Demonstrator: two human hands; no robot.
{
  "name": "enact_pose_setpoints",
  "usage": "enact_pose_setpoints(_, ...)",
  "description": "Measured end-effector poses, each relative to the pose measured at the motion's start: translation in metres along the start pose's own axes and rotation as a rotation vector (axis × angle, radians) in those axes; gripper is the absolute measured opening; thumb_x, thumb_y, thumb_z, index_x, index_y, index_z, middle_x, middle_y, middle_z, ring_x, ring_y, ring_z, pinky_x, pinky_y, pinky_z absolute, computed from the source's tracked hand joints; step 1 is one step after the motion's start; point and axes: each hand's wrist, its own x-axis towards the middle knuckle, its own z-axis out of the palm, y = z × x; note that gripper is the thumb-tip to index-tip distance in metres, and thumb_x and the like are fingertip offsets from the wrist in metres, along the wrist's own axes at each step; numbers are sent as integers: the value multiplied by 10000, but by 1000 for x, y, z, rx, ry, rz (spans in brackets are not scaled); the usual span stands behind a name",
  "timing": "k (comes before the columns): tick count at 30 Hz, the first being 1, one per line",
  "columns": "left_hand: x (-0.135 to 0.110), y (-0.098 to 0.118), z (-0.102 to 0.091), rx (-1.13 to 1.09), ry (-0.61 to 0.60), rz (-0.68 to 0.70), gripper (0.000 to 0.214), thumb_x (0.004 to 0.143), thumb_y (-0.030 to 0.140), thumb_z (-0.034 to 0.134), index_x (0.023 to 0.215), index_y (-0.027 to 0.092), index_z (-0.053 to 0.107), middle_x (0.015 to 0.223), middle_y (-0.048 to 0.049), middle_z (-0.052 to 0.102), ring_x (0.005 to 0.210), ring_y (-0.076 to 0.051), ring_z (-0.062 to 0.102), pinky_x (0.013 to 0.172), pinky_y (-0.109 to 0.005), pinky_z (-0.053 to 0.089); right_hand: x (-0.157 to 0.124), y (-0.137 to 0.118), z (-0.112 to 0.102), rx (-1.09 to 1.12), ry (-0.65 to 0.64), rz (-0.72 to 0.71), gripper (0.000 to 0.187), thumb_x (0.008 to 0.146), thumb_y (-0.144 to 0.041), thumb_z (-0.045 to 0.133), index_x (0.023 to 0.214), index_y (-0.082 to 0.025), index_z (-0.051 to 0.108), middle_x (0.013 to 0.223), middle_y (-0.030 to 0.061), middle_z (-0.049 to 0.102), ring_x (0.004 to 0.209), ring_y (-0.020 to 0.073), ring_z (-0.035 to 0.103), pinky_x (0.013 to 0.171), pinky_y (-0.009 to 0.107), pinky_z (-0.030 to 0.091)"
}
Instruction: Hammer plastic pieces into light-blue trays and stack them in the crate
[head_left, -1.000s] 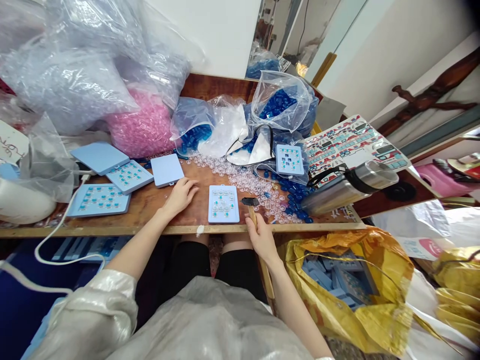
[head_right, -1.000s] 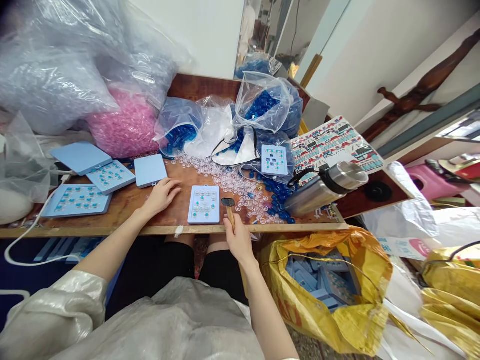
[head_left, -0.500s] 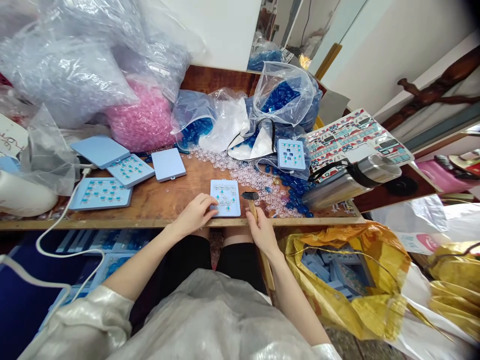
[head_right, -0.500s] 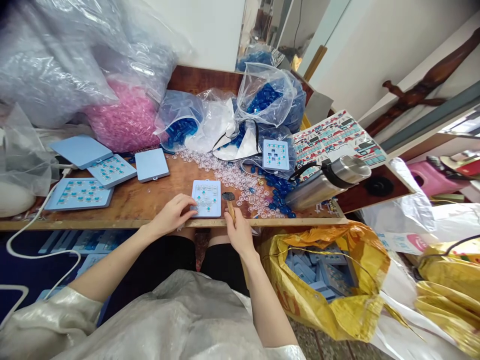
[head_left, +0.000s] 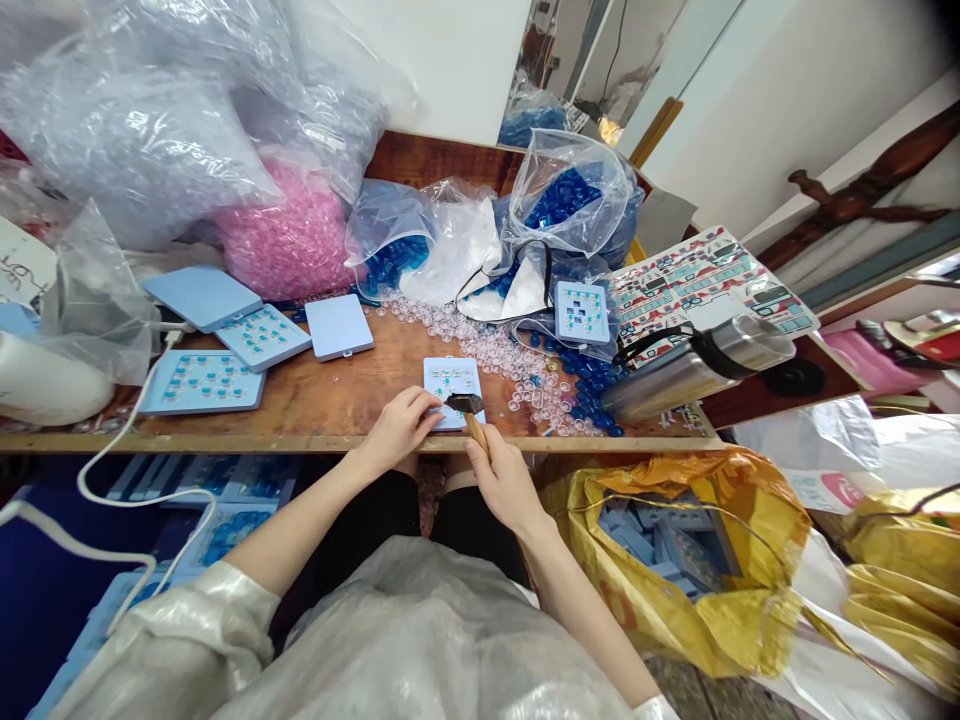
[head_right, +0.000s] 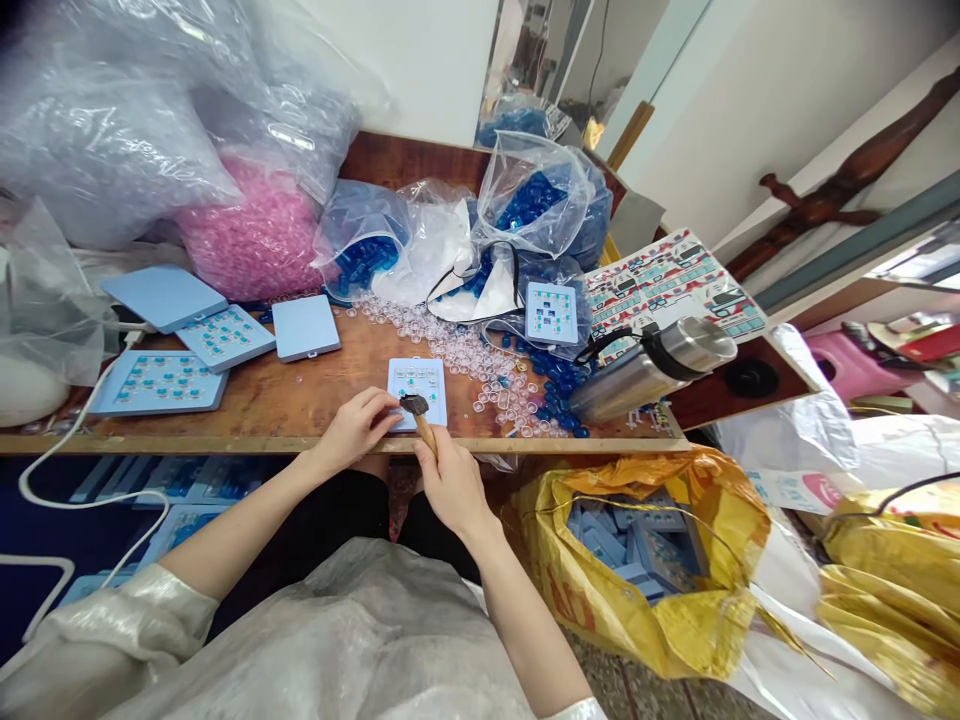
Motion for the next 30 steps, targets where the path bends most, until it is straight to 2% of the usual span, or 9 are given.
enact_pose_setpoints(5, 1, 0, 4, 22, -16, -17, 108, 857, 253, 475, 907, 174, 530, 881, -52, 525, 871, -172, 518, 779, -301, 446, 1, 7, 8, -67, -13, 57, 273, 914, -359, 295, 953, -191, 507, 733, 42, 620, 690, 192, 585, 605, 239, 360)
enact_pose_setpoints(8, 1, -2, 5, -5, -17, -48, 99, 844, 250, 494, 896, 173, 530, 877, -49, 523, 865, -170, 515, 776, -298, 441, 2, 3, 8, -84, 28, 45, 278, 920, -354, 281, 1005, -189, 487, 776, 58, 630, 722, 201, 593, 613, 241, 353)
enact_pose_setpoints(12, 0, -1, 3, -45, -37, -93, 102, 833, 258, 507, 878, 171, 536, 856, -42, 529, 846, -168, 517, 765, -298, 439, 5, 0, 8, -148, -51, 68, 261, 912, -342, 305, 970, -187, 506, 711, 52, 618, 662, 202, 587, 571, 236, 332)
enact_pose_setpoints(14, -1, 1, -1, -87, -68, -122, 122, 822, 279, 526, 881, 173, 538, 858, -37, 531, 827, -161, 523, 744, -285, 448, 7, 4, 5, -94, -43, 48, 265, 908, -351, 315, 968, -193, 517, 726, 46, 618, 676, 195, 582, 588, 239, 347)
enact_pose_setpoints(17, 7, -5, -10, -133, -76, -161, 182, 808, 319, 542, 924, 179, 533, 890, -34, 538, 797, -149, 534, 712, -268, 465, 12, 18, 0, 110, 92, 7, 296, 911, -369, 305, 1029, -190, 510, 843, 53, 625, 759, 180, 577, 676, 259, 393)
enact_pose_setpoints(20, 36, -29, -22, 7, 17, -132, 196, 829, 279, 495, 991, 175, 525, 973, -61, 543, 911, -181, 527, 827, -322, 450, 19, 38, -3, 232, 230, 51, 309, 903, -395, 323, 1018, -180, 513, 837, 48, 605, 742, 165, 560, 688, 267, 411)
enact_pose_setpoints(23, 83, -71, -33, 262, 94, -138, 284, 818, 141, 431, 1093, 132, 501, 1129, -127, 498, 1092, -238, 448, 955, -393, 368, 25, 55, -1, 362, 221, 111, 338, 898, -432, 320, 1021, -175, 503, 598, -27, 485, 509, 128, 472, 505, 236, 377)
enact_pose_setpoints(27, 141, -125, -43, 476, 42, -381, 410, 749, 25, 402, 1150, 61, 483, 1237, -222, 424, 1136, -302, 423, 949, -439, 354, 28, 67, 4, 558, 188, 129, 335, 899, -454, 314, 1034, -189, 470, 549, -75, 367, 374, 80, 339, 378, 205, 284)
enact_pose_setpoints(30, 162, -145, -46, 537, 11, -486, 385, 727, 11, 398, 1086, 45, 532, 1143, -243, 493, 1102, -332, 449, 910, -460, 372, 27, 69, 5, 622, 225, 124, 320, 900, -449, 323, 1035, -190, 455, 557, -80, 367, 362, 67, 324, 362, 196, 272)
